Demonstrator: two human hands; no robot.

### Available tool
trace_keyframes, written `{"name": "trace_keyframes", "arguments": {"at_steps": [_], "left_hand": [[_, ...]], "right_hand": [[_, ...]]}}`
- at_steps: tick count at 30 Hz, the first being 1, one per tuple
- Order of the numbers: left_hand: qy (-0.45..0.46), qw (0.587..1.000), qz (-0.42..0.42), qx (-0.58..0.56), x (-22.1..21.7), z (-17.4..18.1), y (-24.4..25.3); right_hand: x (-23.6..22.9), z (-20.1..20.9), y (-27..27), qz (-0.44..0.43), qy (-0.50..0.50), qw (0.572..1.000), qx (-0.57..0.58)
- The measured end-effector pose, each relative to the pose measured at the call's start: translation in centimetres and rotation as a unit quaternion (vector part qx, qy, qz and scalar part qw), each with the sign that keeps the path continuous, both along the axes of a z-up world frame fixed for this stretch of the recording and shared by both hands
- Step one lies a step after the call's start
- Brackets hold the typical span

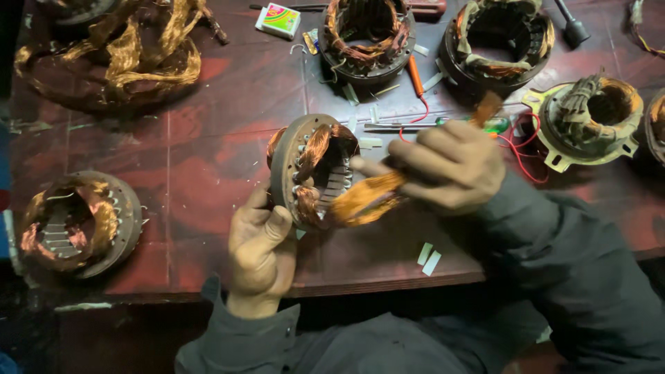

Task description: The person twists a flat copper wire into a loop and then winds it around the slots of a motor stator. They use a screwdriver to tuck the wire into the slots and test the connection with a multimeter probe.

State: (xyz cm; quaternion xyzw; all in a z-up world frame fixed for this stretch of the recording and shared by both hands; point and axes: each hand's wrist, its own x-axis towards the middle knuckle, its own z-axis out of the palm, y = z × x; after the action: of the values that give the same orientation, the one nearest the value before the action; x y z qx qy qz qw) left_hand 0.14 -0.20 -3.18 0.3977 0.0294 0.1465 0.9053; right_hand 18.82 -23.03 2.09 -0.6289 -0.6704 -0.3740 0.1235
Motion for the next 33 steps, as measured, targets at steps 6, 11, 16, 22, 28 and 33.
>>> {"name": "trace_keyframes", "arguments": {"at_steps": [6, 11, 16, 22, 28, 33], "left_hand": [[-0.003, 0.999, -0.032, -0.015, 0.3, -0.7, 1.1], [0.011, 1.000, -0.028, -0.005, 0.7, -0.7, 2.1], [0.034, 0.999, -0.019, -0.028, 0.5, -0.6, 2.4], [0.021, 0.999, -0.023, -0.025, 0.3, -0.8, 2.3], [0.024, 0.999, -0.022, -0.031, 0.1, -0.9, 2.4], [0.026, 0.999, -0.020, -0.038, 0.1, -0.9, 2.4]], "right_hand": [[-0.5, -1.5, 1.8, -0.029, 0.001, 0.991, -0.134], [0.0, -0.8, 1.9, 0.045, 0.129, 0.989, -0.053], [0.2, 0.5, 0.9, -0.021, 0.157, 0.986, 0.061], [0.9, 0.4, 0.1, -0.064, 0.148, 0.984, 0.073], [0.6, 0.1, -0.2, -0.107, 0.125, 0.983, 0.086], [0.5, 0.3, 0.0, -0.096, 0.116, 0.985, 0.089]]}}
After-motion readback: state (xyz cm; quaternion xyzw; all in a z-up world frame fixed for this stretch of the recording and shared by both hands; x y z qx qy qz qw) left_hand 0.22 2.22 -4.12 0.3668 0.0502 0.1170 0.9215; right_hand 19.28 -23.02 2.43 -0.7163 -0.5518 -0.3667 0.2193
